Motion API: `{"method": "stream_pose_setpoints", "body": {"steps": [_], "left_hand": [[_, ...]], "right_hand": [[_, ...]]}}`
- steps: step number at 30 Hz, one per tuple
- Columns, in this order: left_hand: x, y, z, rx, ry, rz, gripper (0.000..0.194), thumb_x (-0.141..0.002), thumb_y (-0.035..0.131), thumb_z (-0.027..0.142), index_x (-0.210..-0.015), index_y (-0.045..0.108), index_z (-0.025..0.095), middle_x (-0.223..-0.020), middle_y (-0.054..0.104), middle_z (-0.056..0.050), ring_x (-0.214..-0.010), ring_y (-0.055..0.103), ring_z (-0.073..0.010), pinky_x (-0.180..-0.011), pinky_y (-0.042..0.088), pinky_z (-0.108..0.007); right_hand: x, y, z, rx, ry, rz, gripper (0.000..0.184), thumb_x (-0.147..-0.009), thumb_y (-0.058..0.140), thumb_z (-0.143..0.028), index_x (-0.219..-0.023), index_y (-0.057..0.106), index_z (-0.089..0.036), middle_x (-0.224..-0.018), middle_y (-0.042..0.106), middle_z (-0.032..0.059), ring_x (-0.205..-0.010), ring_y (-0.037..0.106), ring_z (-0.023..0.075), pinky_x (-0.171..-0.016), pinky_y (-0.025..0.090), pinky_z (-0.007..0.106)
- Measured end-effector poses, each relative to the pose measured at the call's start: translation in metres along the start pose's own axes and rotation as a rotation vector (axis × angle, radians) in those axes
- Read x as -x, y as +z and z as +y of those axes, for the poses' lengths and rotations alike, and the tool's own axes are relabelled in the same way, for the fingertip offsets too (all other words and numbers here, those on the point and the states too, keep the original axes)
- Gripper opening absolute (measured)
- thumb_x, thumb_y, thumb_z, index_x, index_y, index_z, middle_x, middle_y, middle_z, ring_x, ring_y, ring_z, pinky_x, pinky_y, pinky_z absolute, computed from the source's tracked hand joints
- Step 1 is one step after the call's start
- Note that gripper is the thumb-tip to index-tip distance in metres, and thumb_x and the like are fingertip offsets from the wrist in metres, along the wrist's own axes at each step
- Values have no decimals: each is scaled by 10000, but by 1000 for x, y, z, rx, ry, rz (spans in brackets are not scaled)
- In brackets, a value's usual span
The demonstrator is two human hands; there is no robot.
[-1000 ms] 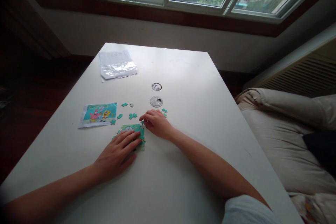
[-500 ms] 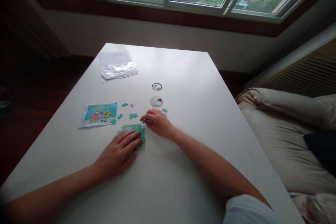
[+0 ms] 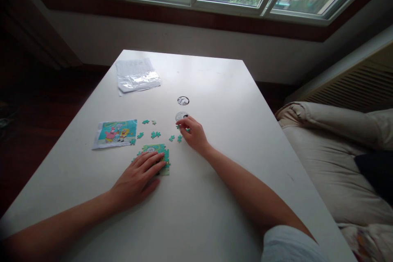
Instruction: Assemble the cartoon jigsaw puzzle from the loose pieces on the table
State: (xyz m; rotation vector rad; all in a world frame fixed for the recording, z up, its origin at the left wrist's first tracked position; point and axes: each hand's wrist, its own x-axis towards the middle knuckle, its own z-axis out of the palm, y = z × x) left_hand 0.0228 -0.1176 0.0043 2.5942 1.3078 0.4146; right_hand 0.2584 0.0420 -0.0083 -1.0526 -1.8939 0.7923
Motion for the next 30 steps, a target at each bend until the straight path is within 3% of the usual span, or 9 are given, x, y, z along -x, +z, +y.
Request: {"method": "stream_pose_setpoints", "body": {"steps": [4,11,15,22,30], "left_hand": [[0,0,0,20,12,13,477,-961,543,271,-1435,535,218,-1548,468,-94,-1433,401,-312,-1208,346,-555],[-2,-2,1,30,61,-8,459,-974,532,275,-1431,539,223,-1527,490,-99,-1409,431,-306,-1192,368,-549],[-1,-2,0,26,60,-17,475,-974,537,280,-1446,523,226,-1534,483,-97,-1410,426,-310,-1191,365,-556],[-1,-1,0,18,57,-32,481,-980,532,286,-1456,507,225,-1548,469,-92,-1423,410,-314,-1191,362,-559],[-1,-3,1,20,54,-37,465,-984,518,278,-1444,509,215,-1551,465,-87,-1414,410,-312,-1193,358,-553]], "right_hand": [[-2,0,5,45,74,-1,142,-881,612,-235,-984,706,-211,-835,678,17,-718,579,146,-636,445,256],[-1,3,2,182,-43,-89,173,-904,615,-200,-1028,726,-246,-865,713,35,-848,626,195,-794,490,323],[-4,-1,2,188,-88,-13,224,-901,564,-129,-1013,715,-250,-958,735,43,-948,637,216,-882,485,363],[-11,-17,15,193,-11,178,224,-865,530,-119,-924,714,-233,-928,724,30,-882,633,200,-831,481,349],[-12,-17,22,192,31,189,206,-855,531,-142,-908,714,-222,-926,729,25,-867,636,191,-804,468,336]]}}
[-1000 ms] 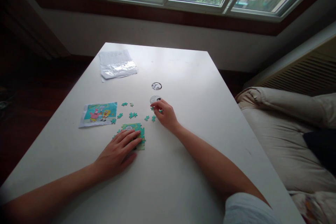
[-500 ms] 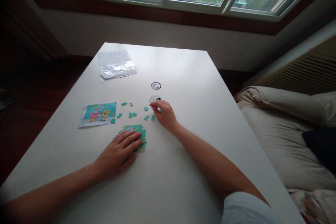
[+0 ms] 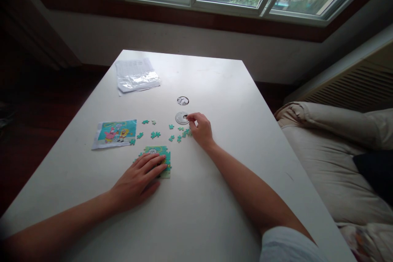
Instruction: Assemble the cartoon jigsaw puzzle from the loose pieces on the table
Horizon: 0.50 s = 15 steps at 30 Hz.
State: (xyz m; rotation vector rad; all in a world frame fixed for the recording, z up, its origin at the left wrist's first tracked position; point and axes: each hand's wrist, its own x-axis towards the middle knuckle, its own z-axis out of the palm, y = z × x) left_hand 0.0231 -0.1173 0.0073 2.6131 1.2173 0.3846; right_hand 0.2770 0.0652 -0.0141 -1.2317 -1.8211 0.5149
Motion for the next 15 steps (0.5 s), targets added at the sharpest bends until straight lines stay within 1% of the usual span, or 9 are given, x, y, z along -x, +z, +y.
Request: {"method": "stream_pose_setpoints", "body": {"steps": [3,7,10,12,15], "left_hand": [[0,-1,0,-2,-2,-4,457,-989,508,278,-1441,512,208,-1545,471,-92,-1413,408,-312,-1188,364,-557],[0,0,-1,5,-6,-8,470,-985,513,279,-1452,507,223,-1548,467,-89,-1422,400,-311,-1198,349,-560],[1,2,-2,12,-9,-5,481,-978,526,281,-1457,503,236,-1553,461,-84,-1421,406,-310,-1203,343,-558],[1,2,-2,16,-9,-2,482,-973,533,277,-1453,507,238,-1551,463,-83,-1421,409,-309,-1201,347,-556],[0,0,-1,19,-9,-2,479,-970,535,268,-1446,513,230,-1545,471,-87,-1419,413,-307,-1199,351,-556]], "right_hand": [[1,1,-1,1,-9,-4,215,-854,525,-143,-913,716,-221,-932,727,32,-873,631,194,-815,466,340],[0,-1,0,7,68,1,204,-850,526,-175,-919,714,-214,-930,732,39,-855,637,198,-784,475,332],[-1,-2,0,7,146,-4,210,-844,529,-200,-936,718,-208,-882,734,29,-725,616,172,-713,472,305],[-1,-3,0,29,166,-20,207,-841,537,-214,-928,724,-206,-840,728,22,-640,575,152,-662,456,288],[0,-3,-3,32,156,-60,200,-844,544,-227,-921,727,-205,-790,716,15,-621,558,147,-632,441,274]]}}
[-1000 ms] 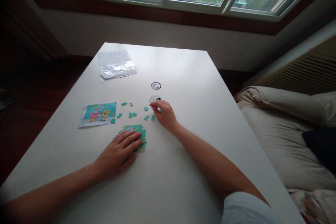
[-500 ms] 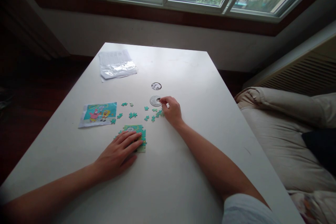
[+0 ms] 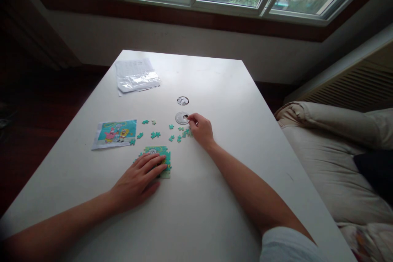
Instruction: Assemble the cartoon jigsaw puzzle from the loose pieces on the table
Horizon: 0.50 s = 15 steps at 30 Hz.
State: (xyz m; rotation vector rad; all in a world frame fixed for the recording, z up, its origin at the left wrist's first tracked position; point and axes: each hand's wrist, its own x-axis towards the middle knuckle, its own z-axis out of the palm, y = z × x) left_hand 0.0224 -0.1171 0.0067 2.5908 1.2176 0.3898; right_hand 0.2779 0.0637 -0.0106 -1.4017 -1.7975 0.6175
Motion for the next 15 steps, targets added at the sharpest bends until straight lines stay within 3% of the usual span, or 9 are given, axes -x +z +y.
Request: {"method": "stream_pose_setpoints", "body": {"steps": [5,11,15], "left_hand": [[-1,-1,1,1,5,15,478,-968,539,267,-1444,514,223,-1536,481,-92,-1417,413,-307,-1197,356,-551],[0,-1,0,12,11,20,478,-973,535,274,-1449,513,234,-1535,480,-101,-1418,417,-308,-1194,362,-549],[0,0,0,10,8,9,486,-970,535,267,-1454,507,233,-1539,477,-94,-1420,413,-308,-1197,356,-553]], "right_hand": [[4,1,-4,-147,-20,-111,217,-873,531,-251,-973,715,-196,-774,710,12,-643,587,146,-629,454,264],[-3,-1,3,-219,23,-5,218,-863,536,-279,-964,706,-188,-789,707,27,-717,636,168,-696,504,289],[-13,-10,14,-228,87,-24,218,-839,551,-289,-958,704,-190,-773,702,23,-688,640,162,-684,516,292]]}}
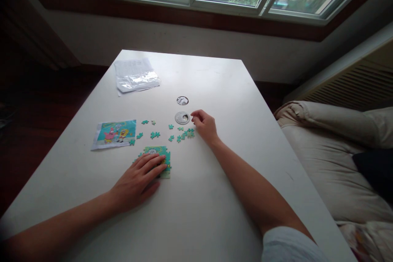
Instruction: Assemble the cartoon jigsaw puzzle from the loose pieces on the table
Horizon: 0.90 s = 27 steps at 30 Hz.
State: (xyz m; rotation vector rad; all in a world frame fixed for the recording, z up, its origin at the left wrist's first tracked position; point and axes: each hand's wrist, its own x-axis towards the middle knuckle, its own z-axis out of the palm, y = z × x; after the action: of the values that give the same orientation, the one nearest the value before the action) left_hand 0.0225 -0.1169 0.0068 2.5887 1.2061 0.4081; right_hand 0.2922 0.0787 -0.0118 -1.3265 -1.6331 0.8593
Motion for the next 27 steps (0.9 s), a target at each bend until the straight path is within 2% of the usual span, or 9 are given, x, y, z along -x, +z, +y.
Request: {"method": "stream_pose_setpoints", "body": {"steps": [4,8,11,14,18,21,27], "left_hand": [[1,1,-1,9,-2,10,499,-961,548,270,-1458,507,244,-1537,478,-93,-1420,415,-304,-1199,357,-543],[1,1,-1,6,-7,4,489,-966,543,277,-1453,512,243,-1540,475,-87,-1418,415,-305,-1201,352,-548],[0,0,0,0,-12,-13,484,-971,535,273,-1454,509,236,-1545,471,-87,-1421,408,-309,-1201,349,-559],[0,-1,1,4,-11,-11,477,-973,532,270,-1448,514,235,-1538,478,-89,-1421,410,-308,-1201,349,-561],[-1,-2,1,17,-16,12,479,-958,550,264,-1436,527,237,-1518,497,-94,-1413,421,-306,-1200,355,-550],[0,-2,1,14,-12,13,476,-961,544,264,-1436,527,241,-1525,490,-90,-1419,417,-305,-1206,346,-551],[1,1,0,-6,-13,-8,485,-969,530,271,-1452,508,231,-1533,482,-90,-1417,408,-310,-1198,353,-560]], "right_hand": [[-8,-14,1,9,67,-134,210,-829,575,-307,-943,707,-189,-730,694,17,-626,619,145,-626,496,271],[-11,-23,-1,38,71,-253,227,-832,593,-348,-946,706,-187,-718,692,13,-579,584,126,-577,453,250],[-12,-27,-2,108,24,-335,251,-846,582,-368,-950,715,-183,-614,610,-25,-531,511,111,-538,385,239],[-10,-31,-7,175,-54,-463,225,-838,590,-368,-871,715,-184,-558,509,-55,-529,444,100,-544,339,241],[-5,-38,-18,286,-91,-664,212,-779,699,-405,-832,688,-200,-609,533,-55,-556,441,103,-541,316,236],[-1,-39,-25,366,-126,-680,215,-753,742,-386,-866,680,-215,-622,537,-61,-552,442,104,-537,299,233],[0,-40,-33,403,-192,-745,109,-791,680,-307,-834,684,-207,-641,530,-53,-571,419,103,-557,308,235]]}}
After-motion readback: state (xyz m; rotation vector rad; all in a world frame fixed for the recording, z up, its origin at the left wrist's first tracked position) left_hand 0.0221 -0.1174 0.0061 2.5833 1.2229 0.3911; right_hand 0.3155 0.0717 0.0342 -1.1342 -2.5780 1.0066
